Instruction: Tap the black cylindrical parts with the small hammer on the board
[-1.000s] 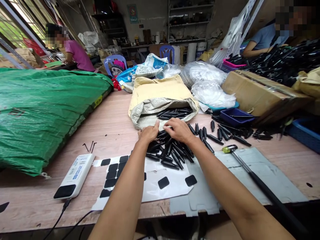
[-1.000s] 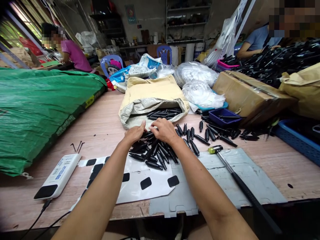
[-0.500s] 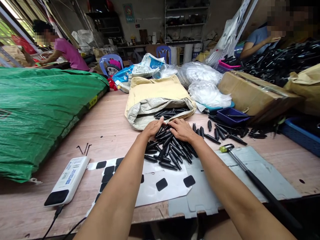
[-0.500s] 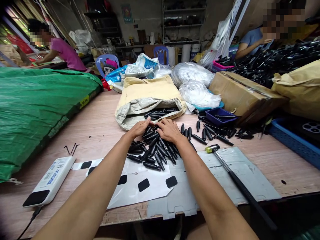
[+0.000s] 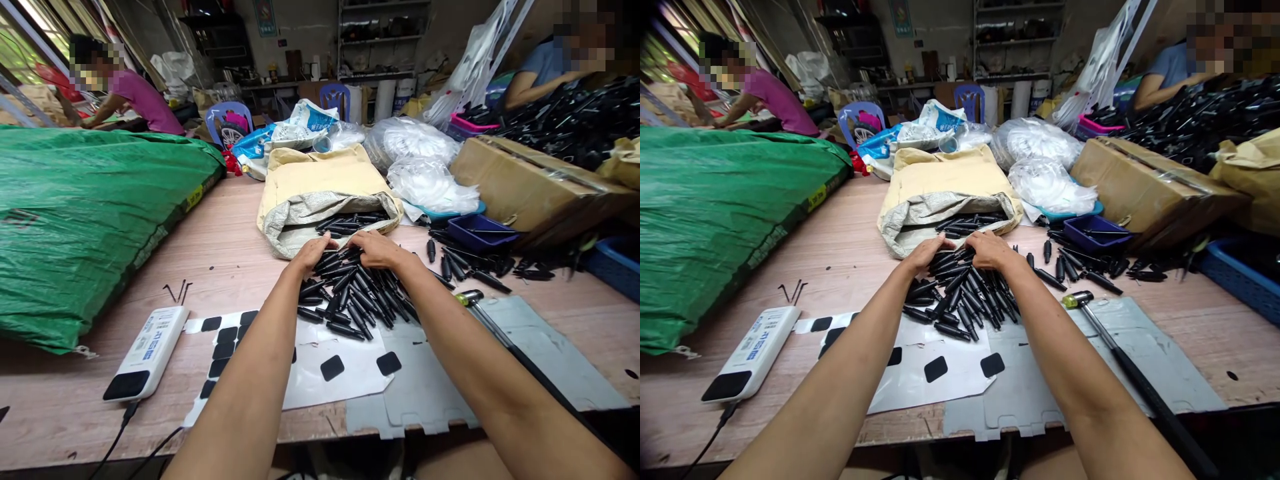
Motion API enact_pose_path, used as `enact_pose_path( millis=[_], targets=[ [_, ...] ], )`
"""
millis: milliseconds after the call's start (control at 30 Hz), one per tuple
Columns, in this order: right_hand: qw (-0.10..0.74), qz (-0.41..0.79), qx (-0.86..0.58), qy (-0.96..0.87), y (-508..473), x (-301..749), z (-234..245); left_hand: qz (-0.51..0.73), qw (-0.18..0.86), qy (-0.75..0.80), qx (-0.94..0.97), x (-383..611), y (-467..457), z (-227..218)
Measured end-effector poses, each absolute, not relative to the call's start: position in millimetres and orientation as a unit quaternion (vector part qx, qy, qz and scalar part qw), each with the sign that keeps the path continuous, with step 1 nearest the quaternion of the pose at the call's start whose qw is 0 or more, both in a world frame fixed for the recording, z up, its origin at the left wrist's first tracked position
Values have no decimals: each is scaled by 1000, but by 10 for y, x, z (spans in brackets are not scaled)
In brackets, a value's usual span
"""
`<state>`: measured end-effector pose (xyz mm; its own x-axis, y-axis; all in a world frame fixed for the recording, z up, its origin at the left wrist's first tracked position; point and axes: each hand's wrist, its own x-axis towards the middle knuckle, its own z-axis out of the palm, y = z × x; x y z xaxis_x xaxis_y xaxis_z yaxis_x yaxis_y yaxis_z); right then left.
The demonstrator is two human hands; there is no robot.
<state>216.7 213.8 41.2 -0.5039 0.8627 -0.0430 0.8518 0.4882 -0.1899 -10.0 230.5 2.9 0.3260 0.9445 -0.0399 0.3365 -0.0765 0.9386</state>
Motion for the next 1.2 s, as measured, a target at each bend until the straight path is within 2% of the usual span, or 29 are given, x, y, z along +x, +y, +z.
enact_pose_path(
  millis=[167,400,600,733,800,900,967,1100,1200],
  targets=[
    [64,151,-496,-853,2187,2229,333,256,425,473,728,-149,2307,102],
    [174,185,-481,-839,2061,2274,104,156,218,557,786,25,2084,132],
    [262,188,-451,-832,1964,2371,206,172,209,520,810,3,2030,95],
    [349,107,-460,-809,2148,2286,492,212,230,488,815,-33,2043,46],
    [309,63,-495,-810,2256,2202,565,227,253,477,811,-50,2047,22],
    [159,51,-558,-813,2321,2132,482,240,302,472,793,-90,2034,-17],
    [111,57,-574,-809,2283,2149,355,257,338,474,771,-126,2012,-40],
    [100,64,-567,-815,2121,2266,251,300,326,501,743,-179,1957,-40],
    [149,70,-535,-829,2042,2422,382,296,297,501,757,-189,1928,-2]
  ],
)
